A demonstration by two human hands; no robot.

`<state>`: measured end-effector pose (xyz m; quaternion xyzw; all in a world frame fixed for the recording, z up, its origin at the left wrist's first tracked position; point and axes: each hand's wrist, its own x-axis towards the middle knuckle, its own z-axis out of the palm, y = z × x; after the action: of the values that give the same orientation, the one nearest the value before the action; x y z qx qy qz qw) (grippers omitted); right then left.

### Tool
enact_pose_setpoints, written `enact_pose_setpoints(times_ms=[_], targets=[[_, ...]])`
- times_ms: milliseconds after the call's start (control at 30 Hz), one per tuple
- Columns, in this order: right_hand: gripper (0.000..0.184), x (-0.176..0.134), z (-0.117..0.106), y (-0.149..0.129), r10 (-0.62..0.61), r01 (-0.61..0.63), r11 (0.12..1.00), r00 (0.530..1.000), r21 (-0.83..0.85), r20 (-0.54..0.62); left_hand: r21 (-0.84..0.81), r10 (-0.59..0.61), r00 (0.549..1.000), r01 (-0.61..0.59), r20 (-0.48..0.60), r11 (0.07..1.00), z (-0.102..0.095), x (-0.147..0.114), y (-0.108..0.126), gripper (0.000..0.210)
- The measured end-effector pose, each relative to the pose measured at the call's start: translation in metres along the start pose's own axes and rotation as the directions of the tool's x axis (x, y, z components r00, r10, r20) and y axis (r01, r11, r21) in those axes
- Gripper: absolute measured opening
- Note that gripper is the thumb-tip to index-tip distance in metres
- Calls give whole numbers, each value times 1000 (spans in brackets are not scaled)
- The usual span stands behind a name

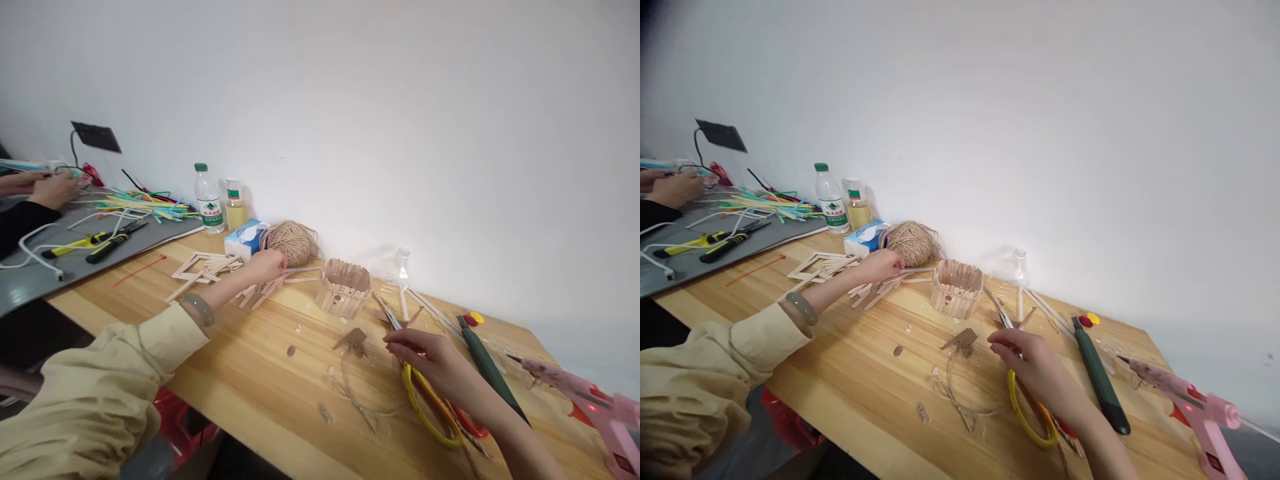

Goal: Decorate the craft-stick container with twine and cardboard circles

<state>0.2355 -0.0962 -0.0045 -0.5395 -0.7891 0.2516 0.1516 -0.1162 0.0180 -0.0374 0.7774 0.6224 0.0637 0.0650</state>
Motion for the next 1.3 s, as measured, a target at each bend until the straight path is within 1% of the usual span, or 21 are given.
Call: enact_pose_setpoints(times_ms=[133,267,333,433,500,567,667,767,833,933,1033,1133,1233,1300], targets=[[26,-2,-1,3,25,-26,998,1000,-51,-18,-20,18,1000,-19,-13,1000,-2,2,1,30],[23,0,10,1,22,-27,991,999,-131,-34,-68,76,997,-77,-22,995,10,2,12,29],[23,2,19,-4,0,-3,987,1000,-161,-19,-89,100,994,-104,-49,991,18,1,22,29],[30,7,34,-14,-35,36,980,999,-194,5,-108,102,986,-117,-135,987,23,-3,36,30],[36,10,42,-17,-40,41,975,999,-220,8,-118,82,973,-110,-216,987,21,-8,43,31],[34,14,47,-17,-41,42,970,999,-240,9,-132,51,951,-95,-305,987,16,-13,48,29],[22,17,48,-12,-46,44,967,999,-251,-6,-163,16,910,-92,-415,982,7,-23,54,19],[22,17,39,-7,-32,15,969,998,-248,-62,-198,41,887,-147,-459,969,0,-33,60,18],[24,17,30,-5,-21,-6,973,993,-231,-116,-219,92,889,-209,-448,953,-2,-40,65,19],[28,17,17,-1,-20,-23,982,976,-188,-219,-237,211,895,-320,-393,917,-1,-51,76,19],[32,18,11,3,-68,22,987,955,-159,-289,-232,353,876,-437,-330,869,3,-59,90,16],[35,17,11,6,-132,85,984,937,-153,-325,-192,501,823,-555,-266,810,12,-63,103,15],[31,14,12,4,-130,79,986,919,-150,-372,-107,638,738,-668,-219,737,23,-65,114,16],[28,11,14,2,-118,68,987,918,-143,-378,-17,707,677,-725,-205,689,31,-68,120,16]])
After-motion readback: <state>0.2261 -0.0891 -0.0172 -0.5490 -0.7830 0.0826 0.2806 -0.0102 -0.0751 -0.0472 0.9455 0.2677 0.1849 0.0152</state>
